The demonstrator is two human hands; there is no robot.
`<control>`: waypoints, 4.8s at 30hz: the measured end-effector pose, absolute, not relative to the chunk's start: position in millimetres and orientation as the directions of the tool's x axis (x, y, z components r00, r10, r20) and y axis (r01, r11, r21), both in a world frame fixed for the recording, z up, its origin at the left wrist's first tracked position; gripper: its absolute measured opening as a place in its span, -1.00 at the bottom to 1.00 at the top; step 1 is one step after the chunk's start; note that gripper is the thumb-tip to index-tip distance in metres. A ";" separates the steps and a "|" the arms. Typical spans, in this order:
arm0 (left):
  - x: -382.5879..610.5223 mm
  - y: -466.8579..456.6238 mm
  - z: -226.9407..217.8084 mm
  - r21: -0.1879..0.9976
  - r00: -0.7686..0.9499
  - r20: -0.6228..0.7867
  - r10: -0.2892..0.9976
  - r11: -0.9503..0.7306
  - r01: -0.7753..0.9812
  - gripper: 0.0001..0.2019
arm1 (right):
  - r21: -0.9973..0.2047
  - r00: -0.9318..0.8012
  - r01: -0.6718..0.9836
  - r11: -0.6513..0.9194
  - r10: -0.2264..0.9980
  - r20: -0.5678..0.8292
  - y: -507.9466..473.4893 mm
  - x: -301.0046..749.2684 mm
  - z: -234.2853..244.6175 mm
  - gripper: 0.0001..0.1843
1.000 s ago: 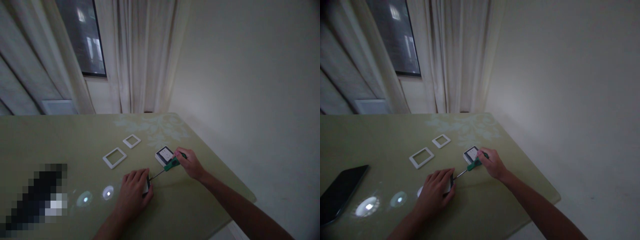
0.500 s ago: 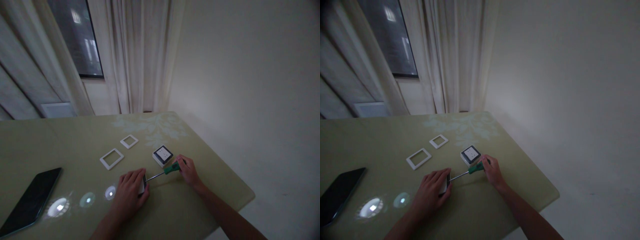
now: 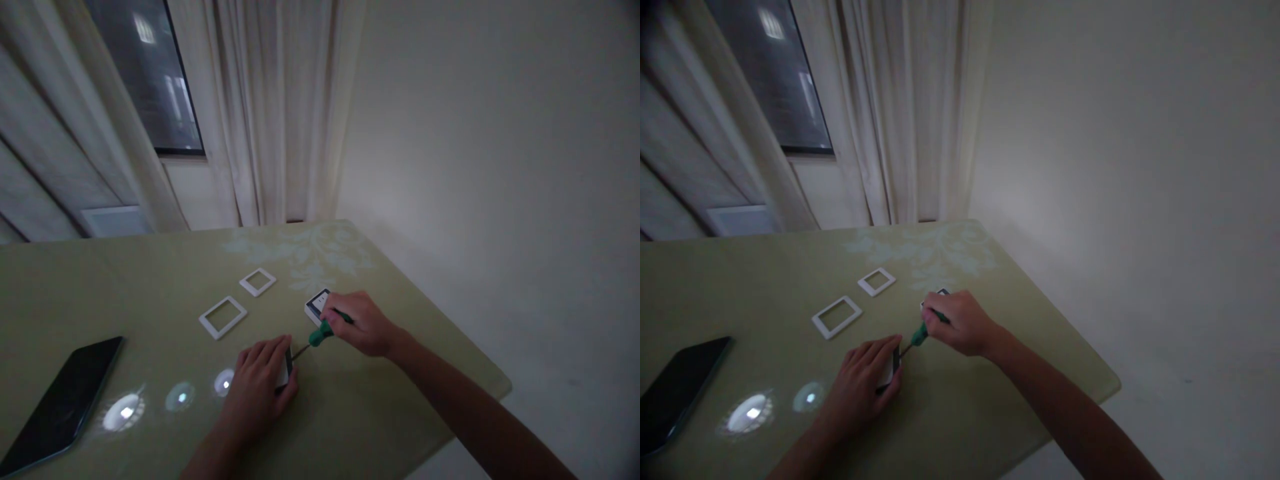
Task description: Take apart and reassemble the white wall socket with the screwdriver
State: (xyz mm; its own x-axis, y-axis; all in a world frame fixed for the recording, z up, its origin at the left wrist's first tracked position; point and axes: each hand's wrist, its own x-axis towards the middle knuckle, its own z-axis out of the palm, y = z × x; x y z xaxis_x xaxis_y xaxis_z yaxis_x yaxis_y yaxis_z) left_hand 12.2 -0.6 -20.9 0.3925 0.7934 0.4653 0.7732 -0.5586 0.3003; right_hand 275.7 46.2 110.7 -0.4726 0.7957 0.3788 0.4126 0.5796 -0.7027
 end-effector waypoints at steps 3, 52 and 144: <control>11.4 -1.7 -21.9 0.297 0.397 0.463 0.793 -0.561 0.773 -0.56 | -0.713 -0.423 0.417 0.564 0.814 0.397 56.1 266.9 108.3 -0.61; -66.0 46.0 -20.4 0.582 -0.037 0.298 0.954 -0.151 0.799 -0.50 | -0.993 0.269 0.076 0.091 0.957 0.108 53.6 295.9 -3.5 -0.48; 13.3 -6.2 -25.2 0.543 0.330 0.408 0.852 -0.516 0.663 -0.64 | -0.893 0.346 0.377 0.246 0.857 0.382 43.9 242.2 18.3 -0.37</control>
State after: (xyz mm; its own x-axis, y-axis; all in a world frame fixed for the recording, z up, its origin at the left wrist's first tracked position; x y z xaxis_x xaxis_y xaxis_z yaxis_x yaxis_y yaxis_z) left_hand 13.3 -6.2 -25.2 0.3295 0.8516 0.4076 0.6626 -0.5162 0.5427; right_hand 242.2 43.9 18.3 0.3462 0.8570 0.3817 0.3769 0.2456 -0.8931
